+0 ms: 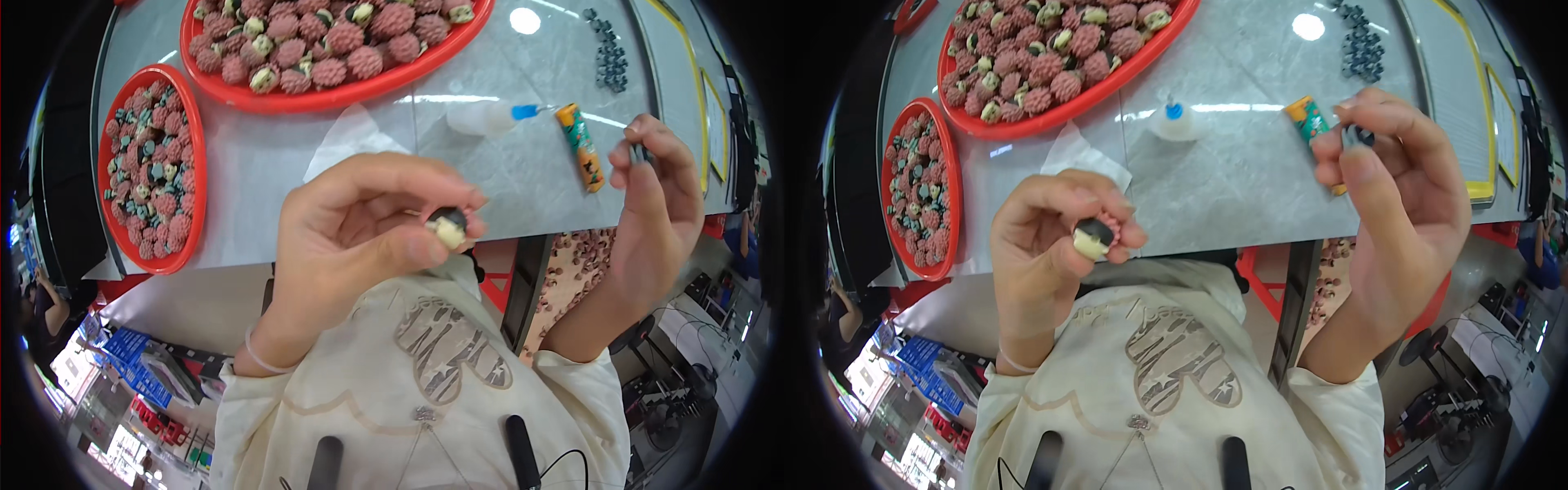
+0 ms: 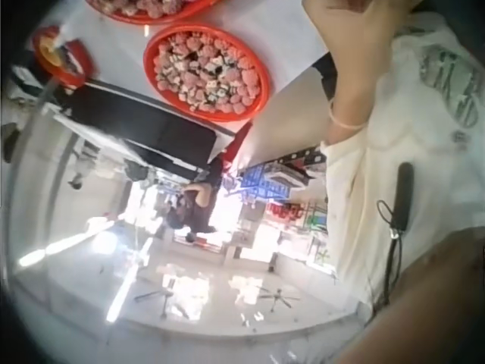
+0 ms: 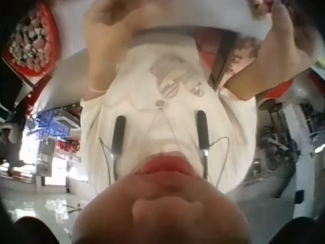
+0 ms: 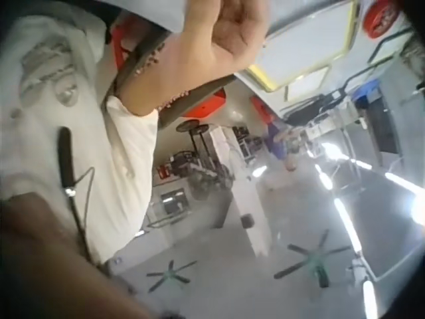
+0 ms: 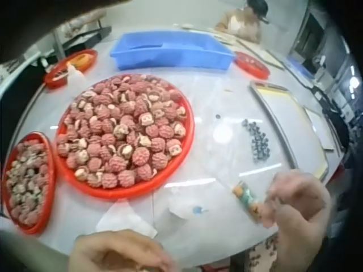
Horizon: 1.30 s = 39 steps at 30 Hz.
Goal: The person attaches small rings onto plastic parts by hand. The person then applies glue to figurine heads with a squeeze bottle, connects the assembled parts to the heads, and places the figurines into a tray.
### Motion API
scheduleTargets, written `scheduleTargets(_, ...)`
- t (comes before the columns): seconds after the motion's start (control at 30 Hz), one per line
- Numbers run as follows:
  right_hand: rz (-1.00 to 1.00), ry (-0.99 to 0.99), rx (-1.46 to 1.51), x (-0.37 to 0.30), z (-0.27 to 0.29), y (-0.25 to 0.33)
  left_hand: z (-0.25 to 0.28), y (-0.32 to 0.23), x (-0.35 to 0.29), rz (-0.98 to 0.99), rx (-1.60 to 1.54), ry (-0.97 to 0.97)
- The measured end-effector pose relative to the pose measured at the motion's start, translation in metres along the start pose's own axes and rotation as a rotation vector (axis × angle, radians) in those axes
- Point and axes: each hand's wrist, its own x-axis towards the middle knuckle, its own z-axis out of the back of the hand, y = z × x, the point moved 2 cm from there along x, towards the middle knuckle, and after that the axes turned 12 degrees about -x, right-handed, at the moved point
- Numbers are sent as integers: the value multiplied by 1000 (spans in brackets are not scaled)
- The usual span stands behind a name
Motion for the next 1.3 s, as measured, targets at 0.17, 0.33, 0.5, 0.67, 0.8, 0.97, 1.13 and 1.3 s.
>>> scheduleTargets(0.17,200,375,166,-13,-23,-4,3,8,5,-13,-2,17)
scheduleTargets(0.33,187,432,204,-21,-41,10,1,10,2,-19,15,31)
scheduleTargets(0.5,290,429,135,-23,-50,15,-2,8,-1,-5,4,-18)
scheduleTargets(0.67,417,382,27,-22,-49,15,-3,6,-4,37,-20,-31)
scheduleTargets(0.8,341,349,-69,-29,-49,25,-5,7,-4,59,-50,-28)
scheduleTargets(0.97,437,232,-206,-37,-55,31,-3,8,-6,29,-53,-3)
scheduleTargets(1.13,461,178,-203,-36,-55,31,0,4,-4,-133,153,158)
scheduleTargets(1.3,497,215,-227,-31,-59,29,2,3,-3,-110,114,110)
